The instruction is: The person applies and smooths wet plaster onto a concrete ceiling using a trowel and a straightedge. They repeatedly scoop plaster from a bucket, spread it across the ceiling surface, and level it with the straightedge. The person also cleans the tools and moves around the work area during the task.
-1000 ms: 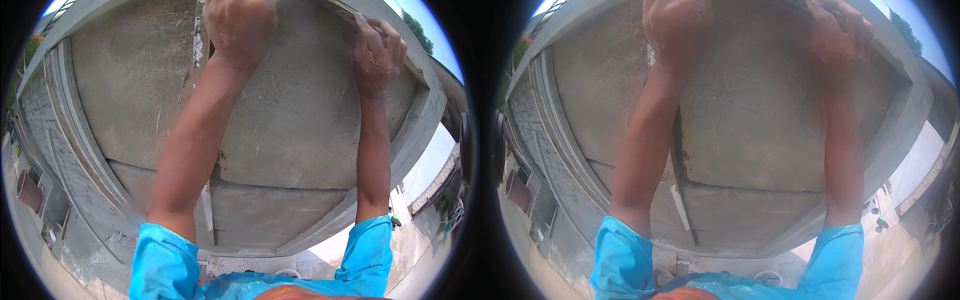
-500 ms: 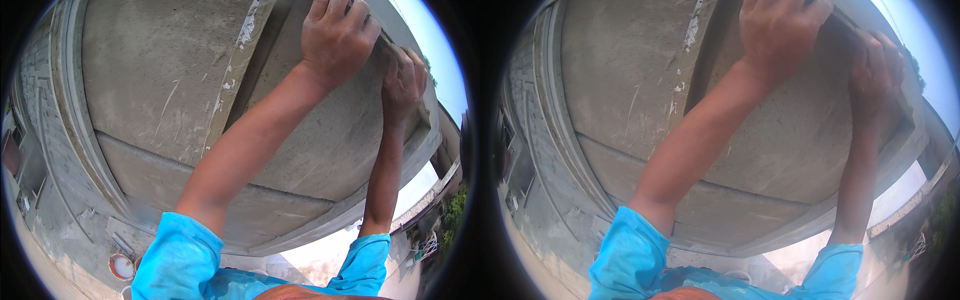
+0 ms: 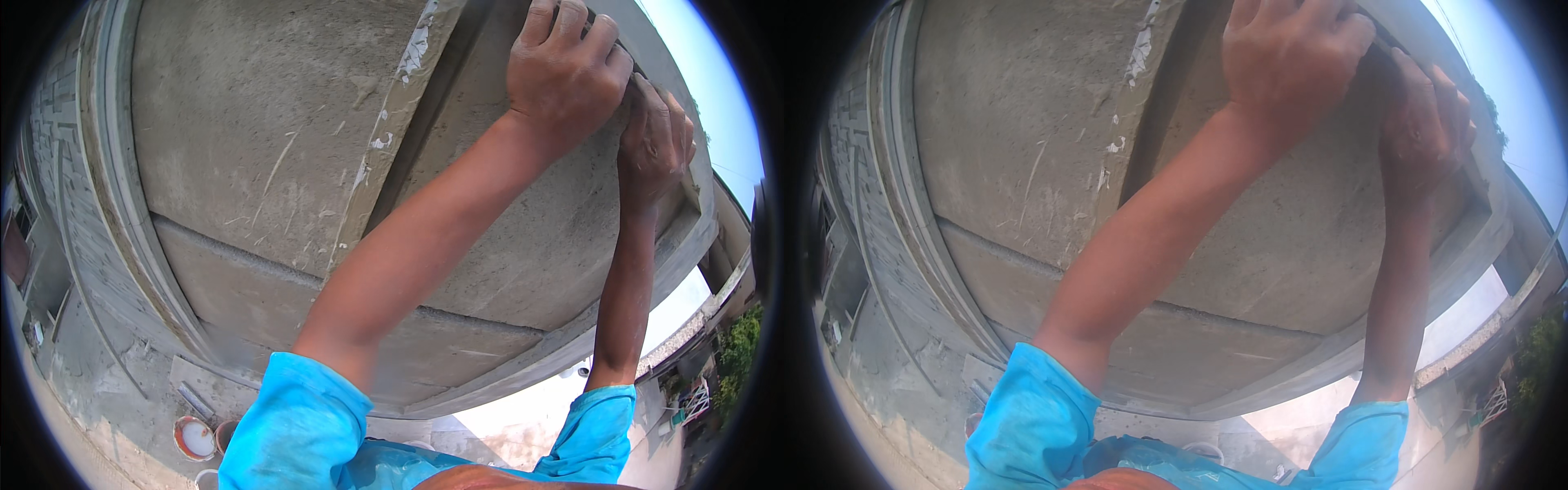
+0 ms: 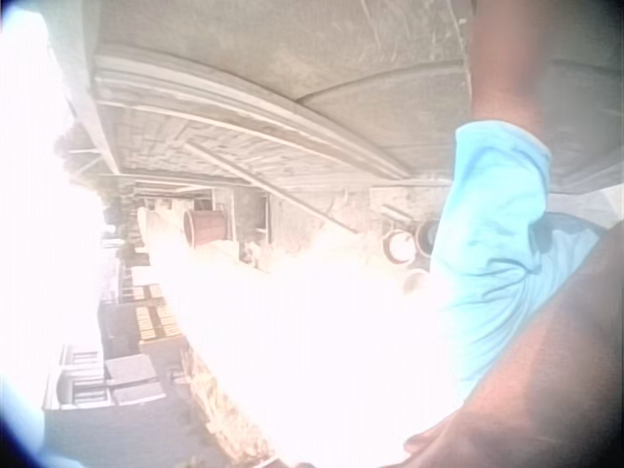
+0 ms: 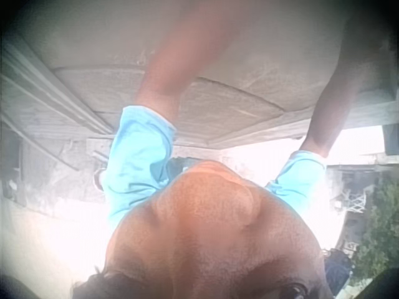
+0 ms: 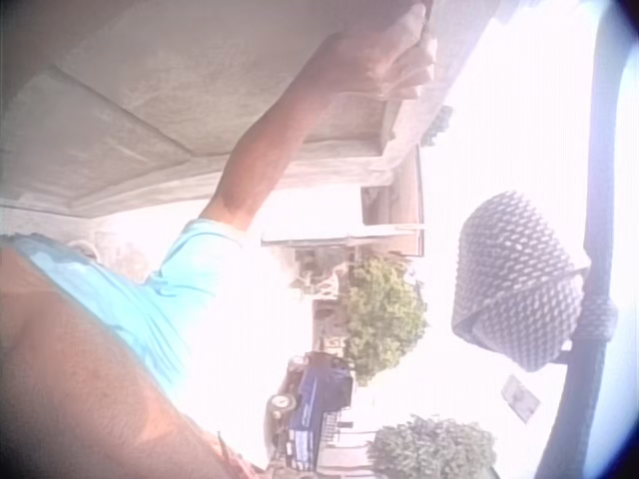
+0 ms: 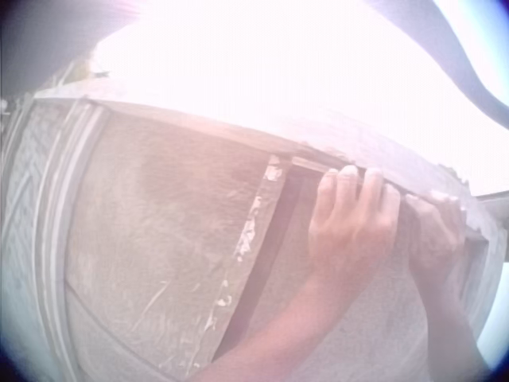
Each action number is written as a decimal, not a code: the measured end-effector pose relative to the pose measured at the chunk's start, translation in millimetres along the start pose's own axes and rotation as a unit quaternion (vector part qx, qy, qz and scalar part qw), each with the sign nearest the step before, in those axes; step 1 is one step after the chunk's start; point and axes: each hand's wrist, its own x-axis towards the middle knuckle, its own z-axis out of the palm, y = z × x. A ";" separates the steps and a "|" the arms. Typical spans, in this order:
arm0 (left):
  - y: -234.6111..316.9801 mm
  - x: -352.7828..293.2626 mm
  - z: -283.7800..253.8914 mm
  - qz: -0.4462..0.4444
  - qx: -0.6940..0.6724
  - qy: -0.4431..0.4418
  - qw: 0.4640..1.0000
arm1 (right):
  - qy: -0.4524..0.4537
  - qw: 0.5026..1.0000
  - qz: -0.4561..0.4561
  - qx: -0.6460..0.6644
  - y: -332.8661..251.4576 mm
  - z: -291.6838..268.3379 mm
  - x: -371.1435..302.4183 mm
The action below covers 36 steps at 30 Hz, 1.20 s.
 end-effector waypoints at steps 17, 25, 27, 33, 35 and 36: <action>-2.6 12.3 -22.2 0.001 -0.025 -0.072 0.997 | -0.075 0.996 0.039 -0.007 -23.3 -15.2 13.1; -0.2 13.0 -23.6 -0.008 -0.015 -0.106 0.994 | -0.051 0.985 0.117 0.114 -26.5 -11.5 11.3; 0.1 12.8 -22.4 -0.004 -0.005 -0.107 0.994 | -0.051 0.984 0.120 0.123 -26.2 -12.0 10.7; -4.9 9.8 -22.0 0.000 -0.020 -0.092 0.996 | -0.051 0.984 0.125 0.114 -29.6 -9.7 6.4; -5.2 8.5 -21.8 -0.002 -0.018 -0.096 0.995 | -0.071 0.984 0.125 0.110 -28.6 -11.3 6.4; -2.4 11.6 -26.8 -0.005 -0.010 -0.104 0.995 | -0.062 0.984 0.120 0.115 -27.7 -11.8 7.6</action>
